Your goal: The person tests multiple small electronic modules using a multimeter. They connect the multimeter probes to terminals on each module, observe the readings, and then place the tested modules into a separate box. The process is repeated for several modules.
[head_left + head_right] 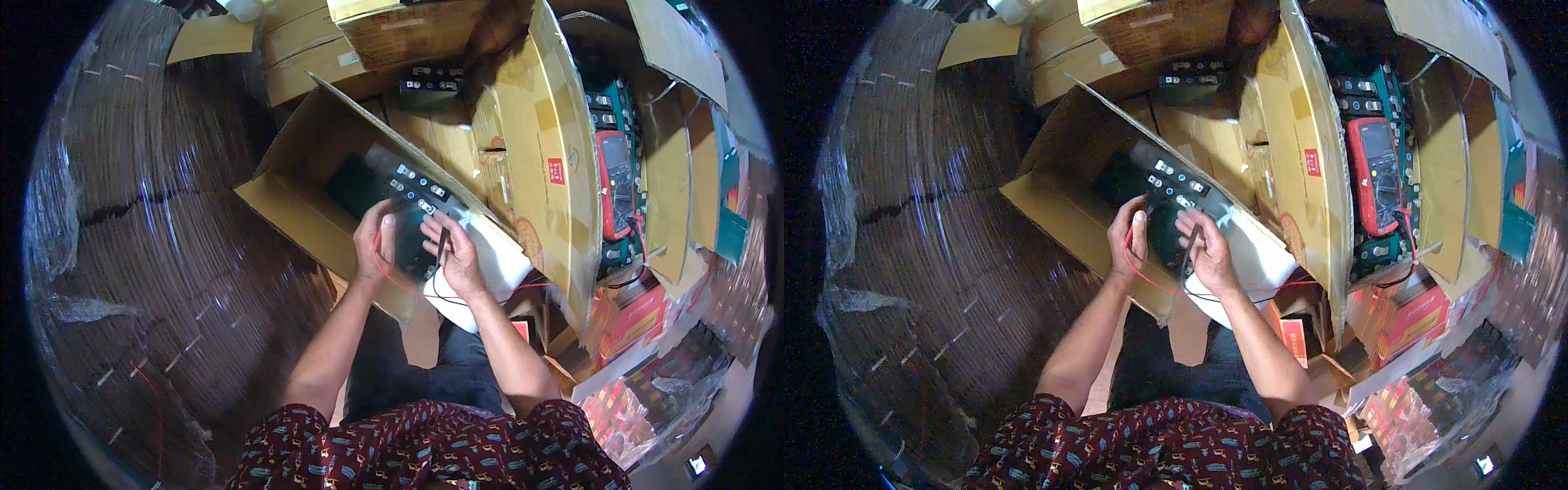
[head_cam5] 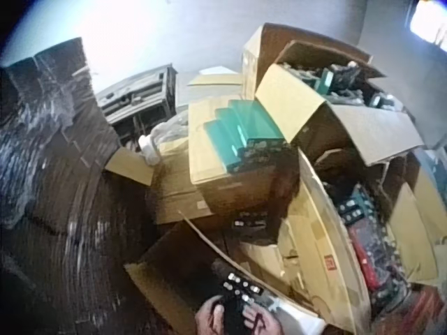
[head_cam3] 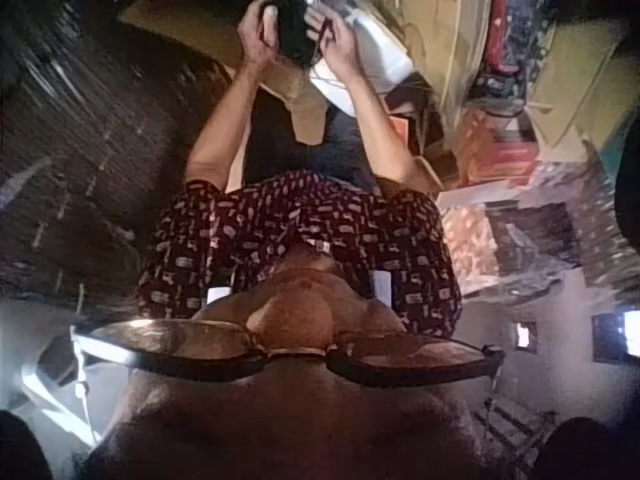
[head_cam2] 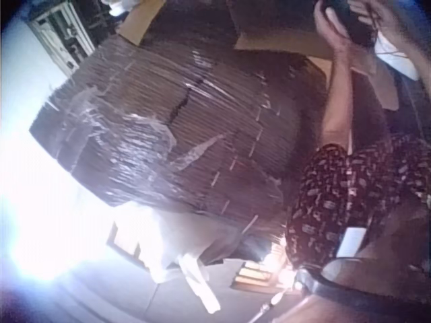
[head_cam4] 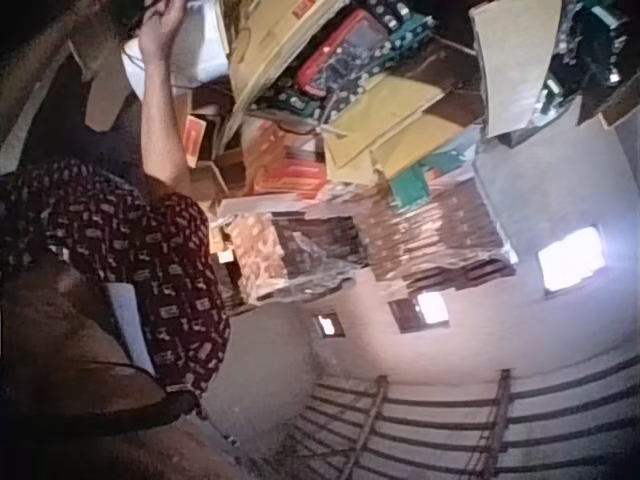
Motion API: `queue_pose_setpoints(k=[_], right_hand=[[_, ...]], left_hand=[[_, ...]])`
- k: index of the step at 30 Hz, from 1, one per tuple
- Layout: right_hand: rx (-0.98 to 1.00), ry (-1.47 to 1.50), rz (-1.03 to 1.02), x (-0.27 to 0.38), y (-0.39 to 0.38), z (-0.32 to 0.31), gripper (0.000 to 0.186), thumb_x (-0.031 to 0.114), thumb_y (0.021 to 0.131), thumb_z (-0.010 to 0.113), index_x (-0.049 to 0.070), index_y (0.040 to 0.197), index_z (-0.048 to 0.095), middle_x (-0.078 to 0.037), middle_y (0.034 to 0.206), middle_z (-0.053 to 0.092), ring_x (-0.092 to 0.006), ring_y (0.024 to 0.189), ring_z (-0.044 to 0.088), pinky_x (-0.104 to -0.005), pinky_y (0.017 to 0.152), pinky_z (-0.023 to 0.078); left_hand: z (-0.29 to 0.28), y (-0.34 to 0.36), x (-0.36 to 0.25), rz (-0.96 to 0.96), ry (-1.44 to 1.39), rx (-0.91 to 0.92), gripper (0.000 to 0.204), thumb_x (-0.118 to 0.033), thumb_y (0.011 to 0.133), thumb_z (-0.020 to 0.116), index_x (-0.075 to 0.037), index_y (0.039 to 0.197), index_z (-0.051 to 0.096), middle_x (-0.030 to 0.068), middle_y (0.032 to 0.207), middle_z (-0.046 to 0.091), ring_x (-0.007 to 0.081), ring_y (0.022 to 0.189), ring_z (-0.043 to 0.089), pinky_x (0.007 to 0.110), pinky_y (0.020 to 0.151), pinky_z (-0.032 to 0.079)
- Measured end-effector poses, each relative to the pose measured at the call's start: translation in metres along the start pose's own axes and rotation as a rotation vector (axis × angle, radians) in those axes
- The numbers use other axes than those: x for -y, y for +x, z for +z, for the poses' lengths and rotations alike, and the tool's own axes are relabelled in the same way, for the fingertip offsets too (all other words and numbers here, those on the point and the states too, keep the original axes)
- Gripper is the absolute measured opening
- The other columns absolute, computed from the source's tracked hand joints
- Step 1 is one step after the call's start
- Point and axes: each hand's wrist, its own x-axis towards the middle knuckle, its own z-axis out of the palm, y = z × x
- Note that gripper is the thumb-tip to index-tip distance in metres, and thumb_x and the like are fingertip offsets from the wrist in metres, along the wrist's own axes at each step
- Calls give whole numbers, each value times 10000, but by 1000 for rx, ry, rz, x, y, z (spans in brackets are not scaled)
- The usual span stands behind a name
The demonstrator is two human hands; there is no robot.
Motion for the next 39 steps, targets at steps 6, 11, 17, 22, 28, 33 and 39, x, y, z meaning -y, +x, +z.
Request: queue_pose_setpoints(k=[6,11,17,22,28,33,39], right_hand=[[-216,-506,-164,4,13,5,458,287,1074,641,14,1441,616,-121,1044,751,-166,973,709,-299,872,551],[-296,-618,-337,-6,26,-8,357,195,1038,661,-13,1327,696,-110,951,722,-178,855,694,-318,796,547],[-317,-480,-247,-7,33,-6,311,140,1019,655,-20,1280,713,-111,1029,750,-156,942,718,-284,842,561],[-303,-444,-213,-10,43,-8,282,119,990,688,-26,1229,727,-124,1090,764,-167,995,723,-299,876,572],[-177,-721,-437,-1,69,12,243,108,940,722,2,1153,771,-171,1097,778,-245,1006,751,-345,893,581],[-120,-813,-490,-6,86,14,241,111,929,727,-11,1132,775,-194,1061,783,-287,974,765,-358,875,585],[-120,-820,-495,-10,89,15,241,127,928,729,-17,1116,775,-206,1056,782,-314,964,768,-369,864,591]], left_hand=[[19,-5,13,-49,50,136,299,-164,1036,631,11,1277,662,170,1080,760,200,951,727,335,873,571],[27,-7,13,-218,19,267,325,-138,1039,635,15,1325,657,168,1086,764,179,952,725,311,864,568],[30,-8,21,-315,-70,268,333,-76,1042,610,41,1353,635,108,1052,741,153,907,690,288,847,557],[30,-10,29,-220,-95,293,350,2,1022,601,25,1371,627,12,893,635,95,769,581,245,709,495],[29,-8,24,-199,64,318,341,-58,1005,637,-12,1343,647,163,1020,730,258,891,722,346,784,569],[30,-7,25,-10,121,279,247,0,1028,600,46,1267,644,28,790,586,92,687,518,255,624,451],[29,-7,30,93,88,209,227,-14,1030,604,51,1244,648,7,789,598,86,667,527,262,609,448]])
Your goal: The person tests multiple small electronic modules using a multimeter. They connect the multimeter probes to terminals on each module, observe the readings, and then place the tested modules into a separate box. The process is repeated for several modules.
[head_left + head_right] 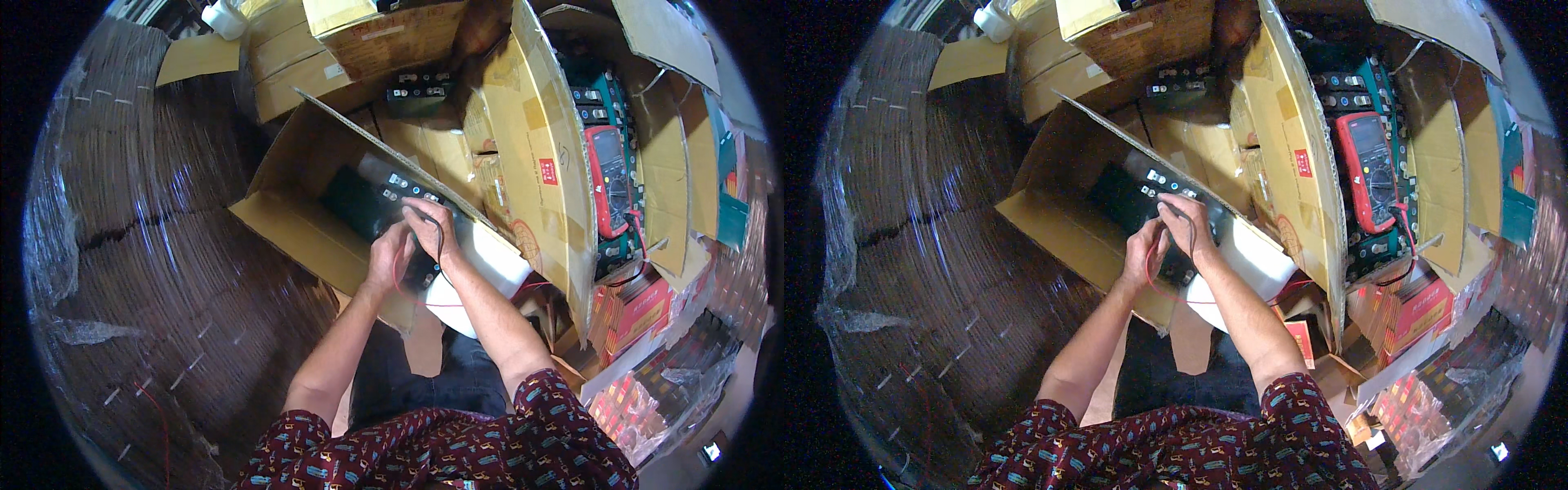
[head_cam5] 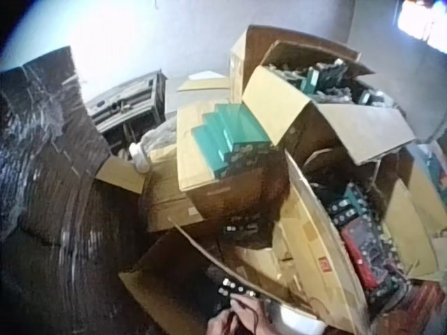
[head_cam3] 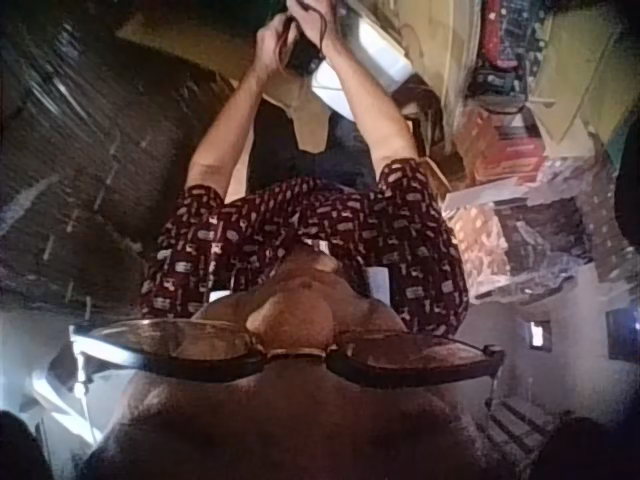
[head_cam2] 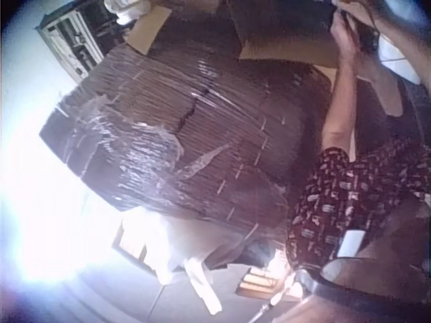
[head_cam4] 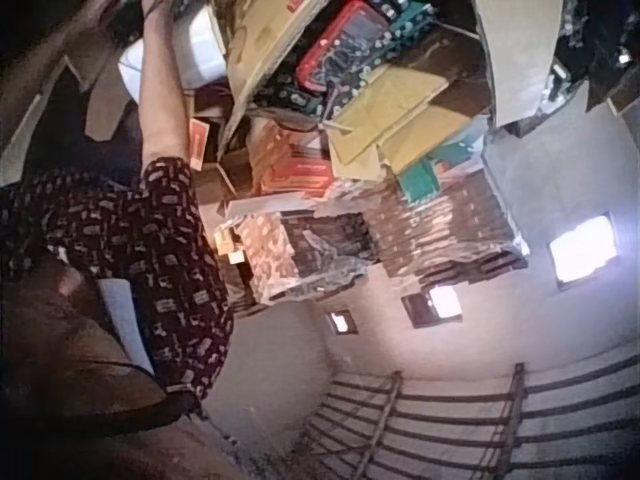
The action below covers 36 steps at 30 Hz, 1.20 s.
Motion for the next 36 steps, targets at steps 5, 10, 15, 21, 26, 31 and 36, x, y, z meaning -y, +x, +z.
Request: queue_pose_setpoints(k=[5,10,15,21,26,31,36], right_hand=[[-17,63,47,-10,-6,2,275,126,937,711,-27,1161,758,-184,1071,787,-253,965,758,-360,875,579],[8,27,-46,-14,-7,6,241,163,934,712,3,1108,756,-205,1026,743,-349,934,735,-414,849,576],[-14,-50,-80,-19,-2,7,218,129,930,713,-5,1094,762,-189,1007,747,-350,942,740,-406,853,590],[-22,-76,-55,-16,-3,14,253,192,954,684,17,1120,761,-191,1019,744,-380,963,731,-443,884,586],[-16,-86,-33,-16,-4,17,251,198,956,691,23,1123,758,-191,1031,739,-388,965,730,-444,879,586],[-12,-84,-33,-19,-4,15,246,190,959,695,21,1129,753,-180,1047,737,-370,971,731,-424,869,587],[-32,-36,-37,-21,-5,9,233,177,959,704,22,1125,752,-179,1031,735,-356,955,734,-411,863,586]], left_hand=[[3,-1,0,-774,-947,-8,295,-248,1107,525,-57,1210,724,-72,771,510,30,584,387,215,514,256],[2,-2,-2,-655,-1119,1,241,-233,1098,548,-77,1042,723,-61,772,554,34,650,455,227,575,339],[14,-1,1,-275,-489,19,348,-276,1133,459,-53,898,585,-59,723,397,55,668,359,253,599,278],[6,0,8,-411,-906,26,246,-153,1099,532,-55,877,569,-76,737,410,34,678,359,249,594,273],[4,1,9,-365,-796,49,281,-201,1112,503,-57,880,572,-78,739,403,42,667,355,244,601,281],[9,0,6,-299,-630,37,292,-230,1116,497,-56,896,578,-77,755,416,50,666,360,244,602,288],[14,-2,23,-346,-792,90,282,-257,1118,503,-60,947,607,-70,777,431,55,689,378,250,623,307]])
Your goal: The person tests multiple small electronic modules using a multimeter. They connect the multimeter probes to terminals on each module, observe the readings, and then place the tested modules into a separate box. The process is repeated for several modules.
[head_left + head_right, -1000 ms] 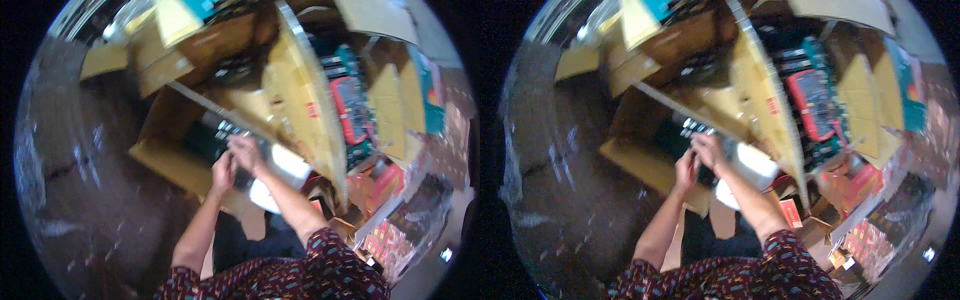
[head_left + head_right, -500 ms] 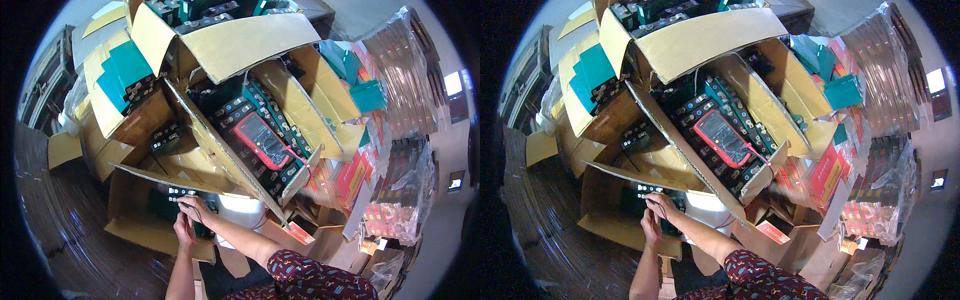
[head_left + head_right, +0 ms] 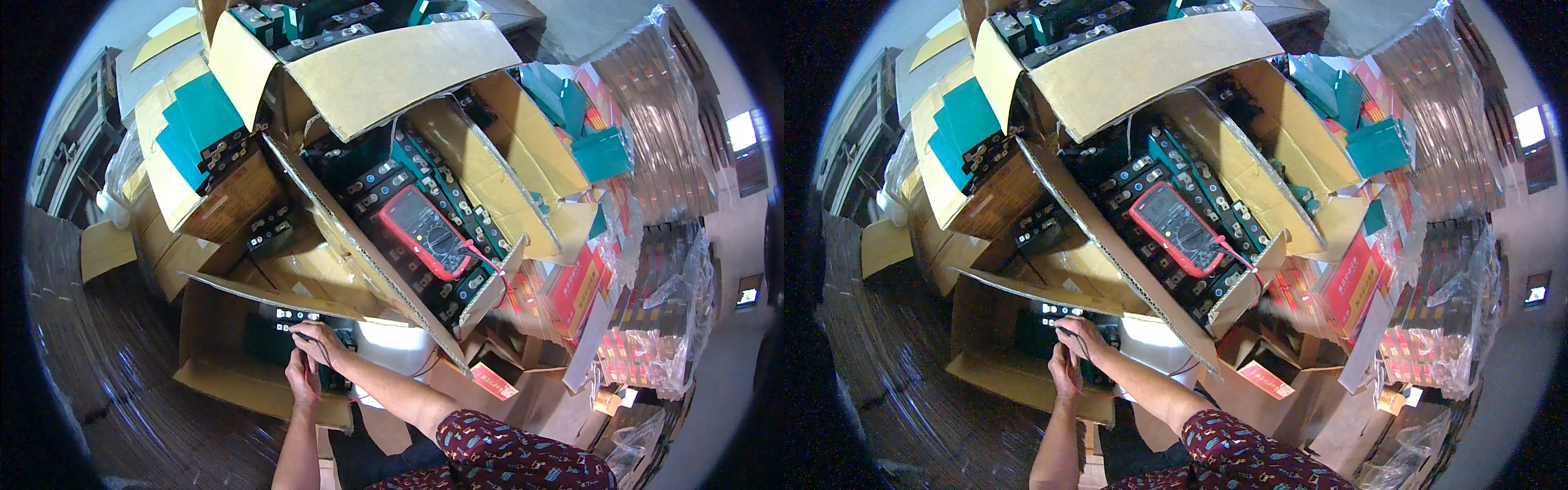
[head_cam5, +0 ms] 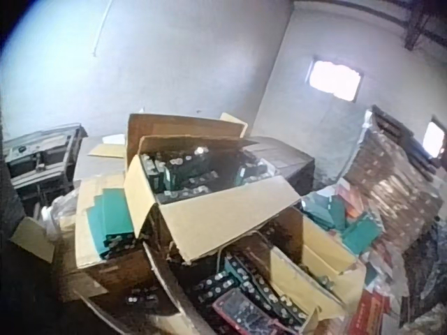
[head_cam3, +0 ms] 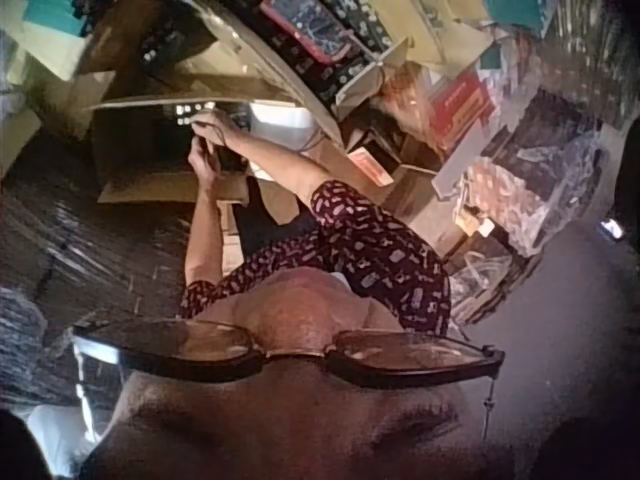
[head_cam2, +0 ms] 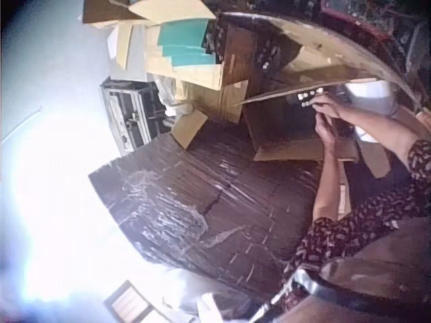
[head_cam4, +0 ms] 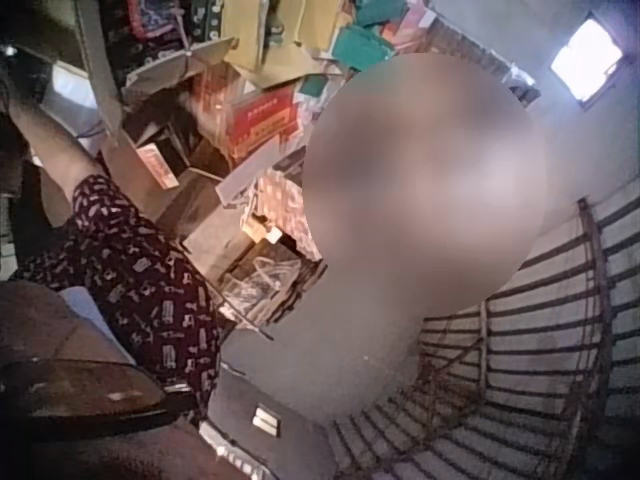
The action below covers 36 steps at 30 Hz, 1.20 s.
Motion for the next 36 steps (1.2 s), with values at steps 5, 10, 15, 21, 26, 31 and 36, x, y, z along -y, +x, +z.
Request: queue_pose_setpoints(k=[5,10,15,21,26,31,36], right_hand=[[29,-23,-86,0,4,-6,231,157,957,702,9,1131,742,-195,1002,745,-370,936,734,-442,842,578],[-122,46,-90,39,-19,-20,296,113,1041,619,20,1312,691,-192,1012,757,-340,870,737,-402,810,582],[-69,-176,-300,56,-54,-42,248,112,995,656,43,1224,722,-154,994,753,-326,925,712,-439,912,521],[32,-118,-22,29,-74,-53,203,209,1037,617,75,1131,736,-184,952,753,-408,887,712,-484,785,554],[22,7,208,30,-97,-50,268,248,1071,574,40,1147,726,-194,1008,752,-384,961,720,-460,854,556],[35,-11,231,29,-116,-51,292,261,1080,576,31,1188,721,-140,983,746,-261,887,720,-390,830,552],[51,-25,268,25,-116,-48,279,258,1069,592,41,1183,725,-158,1002,751,-303,885,724,-428,850,555]], left_hand=[[33,2,-24,-225,-297,-275,270,-269,1117,497,-65,1059,663,-56,881,539,64,763,478,247,679,378],[30,-19,-53,-294,-76,-222,254,-177,1101,522,-39,1221,698,21,1061,697,125,967,644,269,845,513],[13,-51,-61,168,769,189,384,-152,894,784,-40,1182,556,213,980,694,382,920,728,435,812,582],[-47,19,-42,-243,1394,209,232,-165,875,730,-75,1089,733,199,1142,732,429,1030,710,505,868,581],[-59,83,-18,-519,1699,154,697,-410,834,811,-95,1416,592,214,1479,576,421,1328,590,531,1012,557],[-79,102,59,-318,1758,-138,1086,-606,738,826,-167,1620,369,240,1666,309,445,1490,387,569,1078,504],[-108,114,67,80,1736,40,1009,-557,707,849,-141,1549,480,219,1647,364,445,1509,357,661,1072,469]])
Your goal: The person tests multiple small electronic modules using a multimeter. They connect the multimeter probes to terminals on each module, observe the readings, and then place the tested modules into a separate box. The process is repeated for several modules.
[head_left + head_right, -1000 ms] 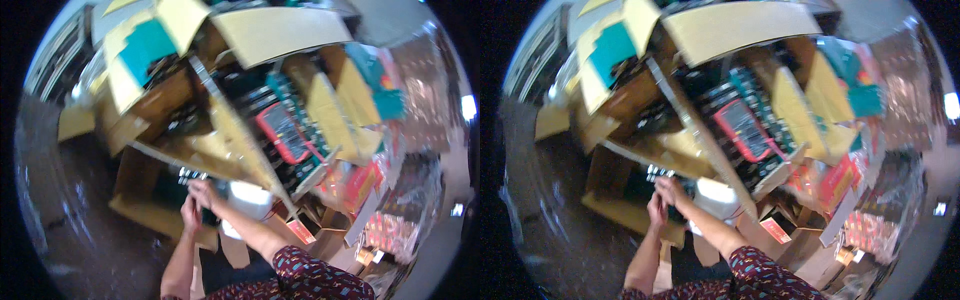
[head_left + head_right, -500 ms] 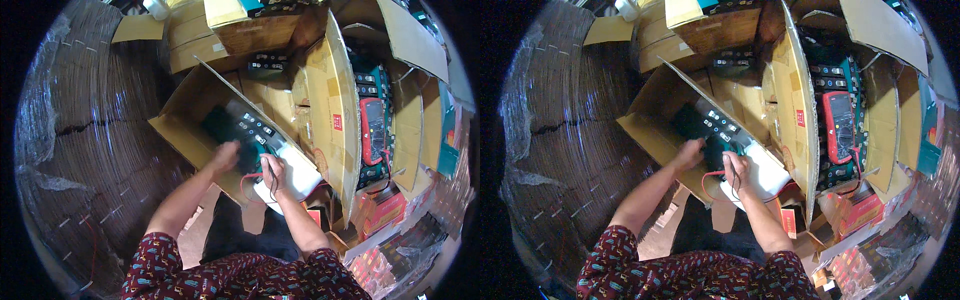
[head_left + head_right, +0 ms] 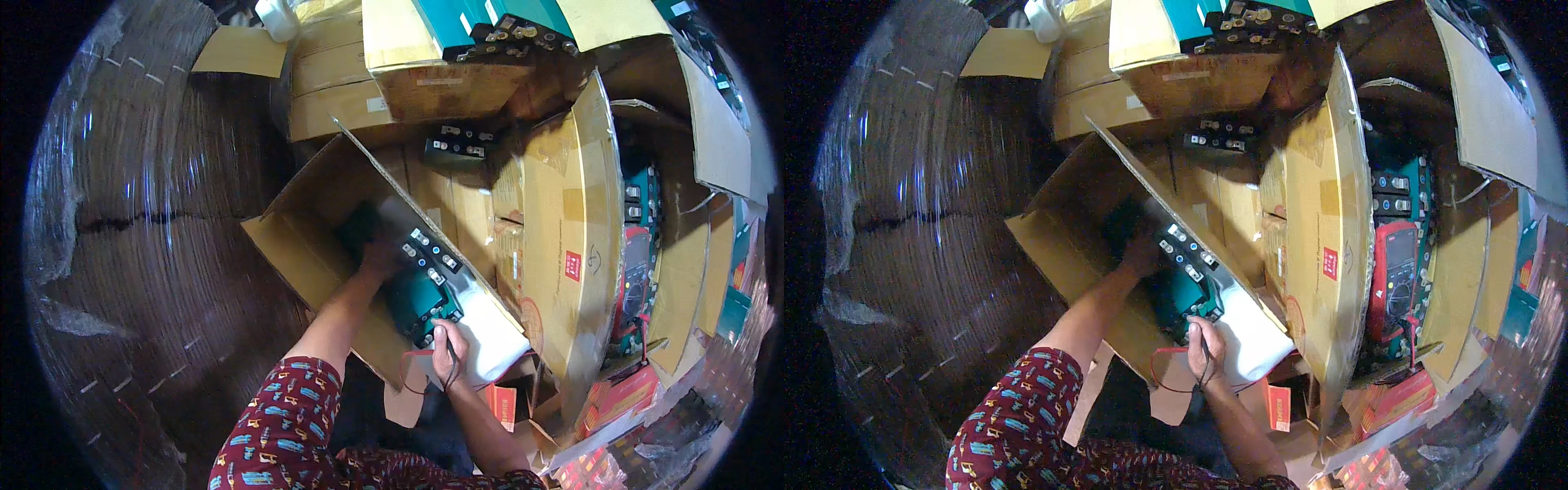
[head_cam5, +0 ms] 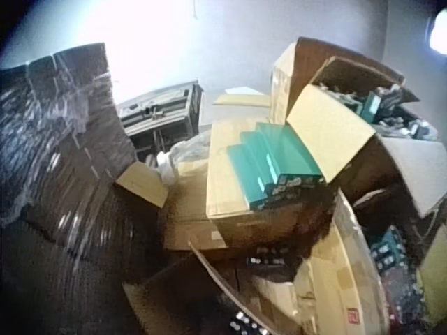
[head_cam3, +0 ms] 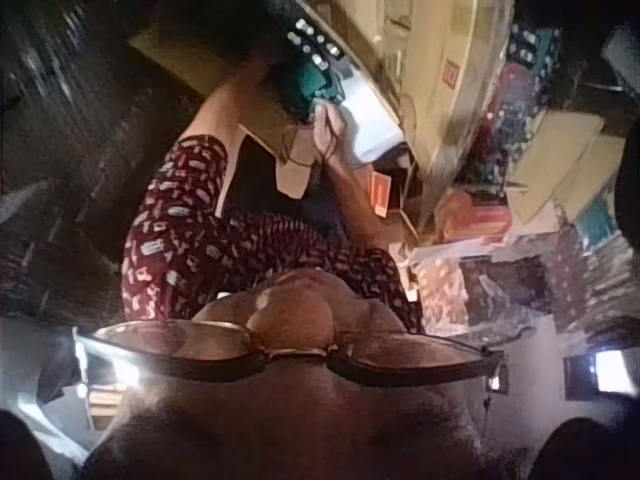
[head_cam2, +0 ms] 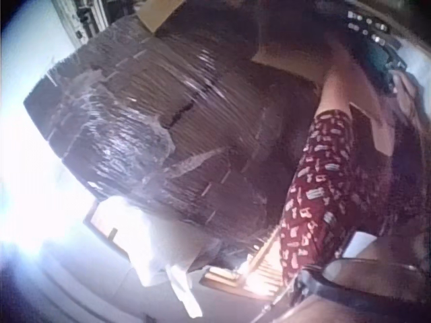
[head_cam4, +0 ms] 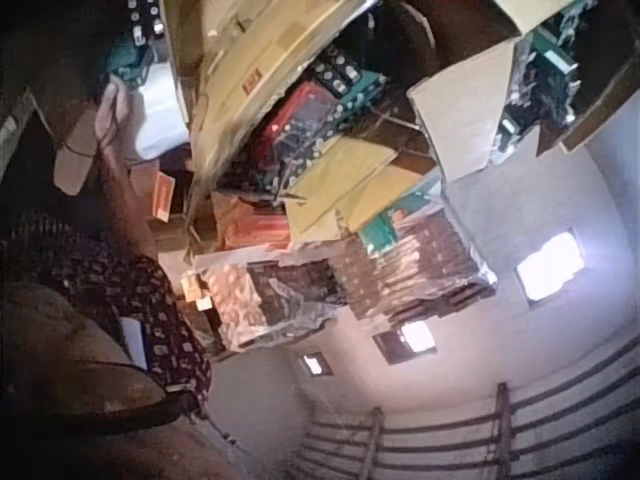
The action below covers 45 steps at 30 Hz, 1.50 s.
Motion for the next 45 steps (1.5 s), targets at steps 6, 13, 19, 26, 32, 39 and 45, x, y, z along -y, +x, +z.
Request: queue_pose_setpoints(k=[6,13,19,26,32,39,45], right_hand=[[-15,7,-190,18,36,26,216,174,1041,626,39,1170,734,-189,1083,759,-359,1029,726,-426,923,564],[9,-28,-474,19,102,51,140,82,996,660,12,1106,710,-225,936,727,-399,891,727,-444,827,586],[15,-33,-513,21,95,48,137,5,953,667,14,1083,710,-192,842,687,-375,781,689,-436,723,559],[18,-28,-434,11,91,33,139,56,976,657,12,1094,716,-220,1002,751,-430,985,735,-470,959,586],[13,-7,-359,15,89,31,155,107,1021,626,21,1114,714,-221,1030,752,-407,975,741,-433,859,581],[-143,43,-67,22,62,6,239,194,1068,572,35,1151,729,-154,939,755,-248,864,751,-371,788,571],[-149,91,20,25,50,-1,270,197,1086,542,18,1203,707,-136,1013,759,-209,851,732,-363,781,572]], left_hand=[[-24,36,5,136,147,250,782,-482,748,830,-86,1391,626,193,1536,539,390,1466,461,729,1138,352],[-35,62,16,249,218,497,702,-415,757,854,-145,1369,643,206,1322,680,402,1240,644,600,1117,458],[-67,79,32,627,415,811,620,-347,792,837,-146,1351,659,183,1343,671,383,1278,626,572,1094,482],[-137,20,81,509,-11,507,452,-175,829,813,-131,1260,686,187,1295,664,408,1238,632,480,999,547],[-187,-23,74,466,-282,174,388,-124,819,814,-74,1168,651,186,1169,648,418,1150,610,513,975,504],[-151,-20,50,415,-640,238,488,32,777,795,-53,1240,666,151,1224,664,368,1227,615,442,1065,501],[-70,-18,75,112,-637,37,567,133,769,746,-48,1300,667,117,1286,702,270,1233,646,394,1095,504]])
